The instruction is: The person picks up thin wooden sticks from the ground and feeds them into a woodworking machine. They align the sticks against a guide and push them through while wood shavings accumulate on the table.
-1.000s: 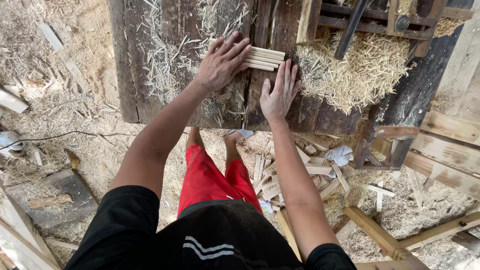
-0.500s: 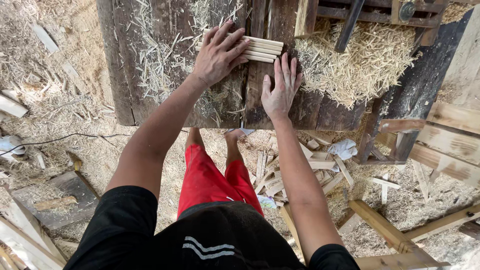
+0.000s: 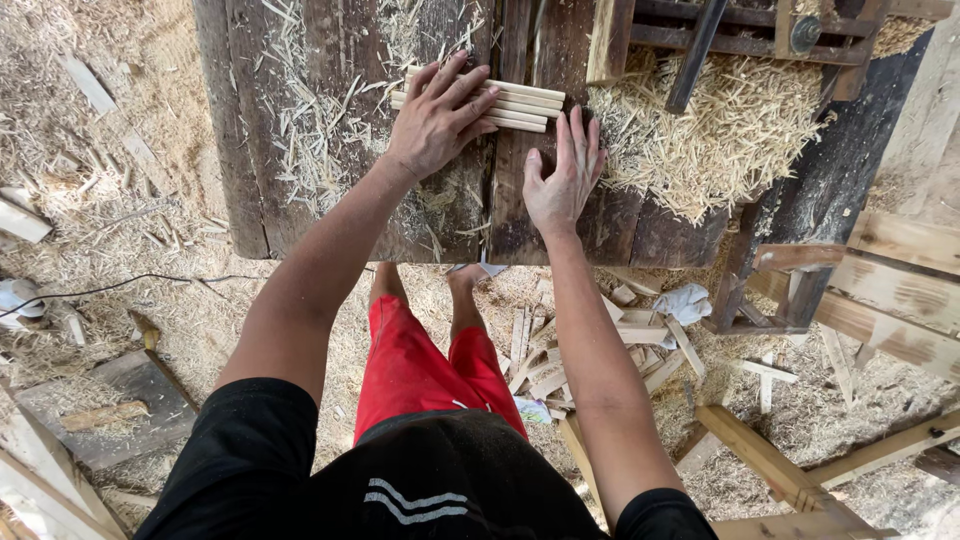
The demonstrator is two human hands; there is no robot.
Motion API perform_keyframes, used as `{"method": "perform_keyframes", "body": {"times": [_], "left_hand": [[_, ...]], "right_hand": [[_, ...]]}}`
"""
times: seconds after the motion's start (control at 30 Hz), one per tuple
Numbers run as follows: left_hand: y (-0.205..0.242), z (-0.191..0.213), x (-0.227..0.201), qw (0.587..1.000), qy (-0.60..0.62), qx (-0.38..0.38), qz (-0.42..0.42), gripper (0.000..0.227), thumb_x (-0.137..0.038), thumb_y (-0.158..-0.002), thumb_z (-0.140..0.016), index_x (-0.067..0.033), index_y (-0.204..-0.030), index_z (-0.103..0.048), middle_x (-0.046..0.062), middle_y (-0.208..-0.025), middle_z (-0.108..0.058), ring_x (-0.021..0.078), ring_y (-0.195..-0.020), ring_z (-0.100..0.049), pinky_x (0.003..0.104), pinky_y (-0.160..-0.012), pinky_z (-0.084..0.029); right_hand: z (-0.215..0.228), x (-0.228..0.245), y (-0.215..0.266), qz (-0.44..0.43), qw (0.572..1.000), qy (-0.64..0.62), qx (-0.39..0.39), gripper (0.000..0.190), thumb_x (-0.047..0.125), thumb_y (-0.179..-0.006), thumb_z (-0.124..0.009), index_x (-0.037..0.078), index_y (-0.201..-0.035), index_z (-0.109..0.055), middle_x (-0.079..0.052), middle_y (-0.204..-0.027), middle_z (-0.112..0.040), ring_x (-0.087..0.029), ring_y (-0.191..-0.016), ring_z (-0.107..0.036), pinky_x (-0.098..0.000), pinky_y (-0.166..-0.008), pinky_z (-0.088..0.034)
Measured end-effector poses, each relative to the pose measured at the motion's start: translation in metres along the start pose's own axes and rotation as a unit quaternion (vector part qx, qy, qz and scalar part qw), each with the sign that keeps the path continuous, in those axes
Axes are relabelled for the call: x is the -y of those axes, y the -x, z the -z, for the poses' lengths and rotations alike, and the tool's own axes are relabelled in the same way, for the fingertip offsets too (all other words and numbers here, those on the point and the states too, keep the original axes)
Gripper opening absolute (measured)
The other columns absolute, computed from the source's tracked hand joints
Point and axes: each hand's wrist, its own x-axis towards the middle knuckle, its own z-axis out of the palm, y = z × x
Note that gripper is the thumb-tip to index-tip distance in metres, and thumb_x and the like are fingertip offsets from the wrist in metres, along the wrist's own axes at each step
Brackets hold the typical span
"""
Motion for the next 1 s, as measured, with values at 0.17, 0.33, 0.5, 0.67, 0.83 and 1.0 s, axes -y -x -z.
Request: {"method": "perform_keyframes", "body": {"times": [0.17, 0.33, 0.5, 0.67, 0.83, 1.0], "left_hand": [[0.0, 0.005, -0.002, 1.0, 0.001, -0.011, 0.002, 0.055, -0.059, -0.11, -0.053, -0.0228, -0.151, -0.06, 0.008, -0.159, -0.049, 0.029, -0.152, -0.034, 0.049, -0.127, -0.021], [0.0, 0.008, -0.002, 1.0, 0.003, -0.018, 0.003, 0.054, -0.058, -0.11, -0.054, -0.0218, -0.149, -0.06, 0.007, -0.159, -0.049, 0.0282, -0.152, -0.035, 0.048, -0.127, -0.022], [-0.003, -0.002, 0.002, 0.999, 0.002, -0.038, 0.008, 0.056, -0.058, -0.109, -0.055, -0.0188, -0.149, -0.061, 0.008, -0.158, -0.051, 0.0284, -0.151, -0.036, 0.048, -0.126, -0.024], [-0.027, -0.021, 0.002, 0.997, -0.001, -0.067, 0.042, 0.063, -0.062, -0.107, -0.055, -0.014, -0.147, -0.061, 0.008, -0.157, -0.052, 0.0277, -0.151, -0.036, 0.048, -0.125, -0.025], [-0.052, -0.03, -0.007, 0.996, 0.01, -0.071, 0.045, 0.067, -0.062, -0.107, -0.054, -0.0084, -0.149, -0.059, 0.01, -0.157, -0.051, 0.0298, -0.15, -0.035, 0.048, -0.123, -0.023], [-0.052, -0.035, -0.019, 0.995, 0.029, -0.072, 0.063, 0.067, -0.061, -0.108, -0.055, -0.0073, -0.15, -0.056, 0.008, -0.158, -0.051, 0.0294, -0.152, -0.034, 0.049, -0.125, -0.022]], "right_hand": [[0.001, 0.006, -0.001, 0.0, 1.0, 0.017, 0.013, 0.057, 0.019, -0.097, -0.074, 0.019, -0.15, -0.054, 0.0, -0.167, -0.037, -0.027, -0.158, -0.02, -0.056, -0.13, -0.005], [-0.003, 0.005, -0.006, -0.013, 1.0, -0.02, -0.015, 0.073, 0.02, -0.094, -0.077, 0.009, -0.156, -0.041, -0.008, -0.166, -0.034, -0.028, -0.158, -0.02, -0.0565, -0.13, -0.004], [-0.002, -0.006, -0.001, 0.013, 0.999, -0.035, -0.026, 0.078, 0.018, -0.094, -0.077, 0.005, -0.158, -0.035, -0.013, -0.167, -0.034, -0.031, -0.158, -0.023, -0.0529, -0.132, -0.011], [0.01, -0.011, 0.014, 0.039, 0.999, -0.026, -0.007, 0.072, 0.016, -0.096, -0.076, 0.003, -0.157, -0.04, -0.013, -0.167, -0.036, -0.031, -0.159, -0.025, -0.0486, -0.133, -0.02], [0.016, -0.003, 0.003, 0.109, 0.992, 0.051, 0.023, 0.073, 0.019, -0.098, -0.074, 0.003, -0.158, -0.037, -0.013, -0.169, -0.031, -0.032, -0.16, -0.021, -0.0489, -0.133, -0.016], [0.006, -0.005, -0.028, 0.179, 0.972, 0.136, 0.065, 0.08, 0.026, -0.105, -0.065, 0.001, -0.166, -0.018, -0.014, -0.174, -0.013, -0.031, -0.162, -0.008, -0.0498, -0.133, -0.01]]}}
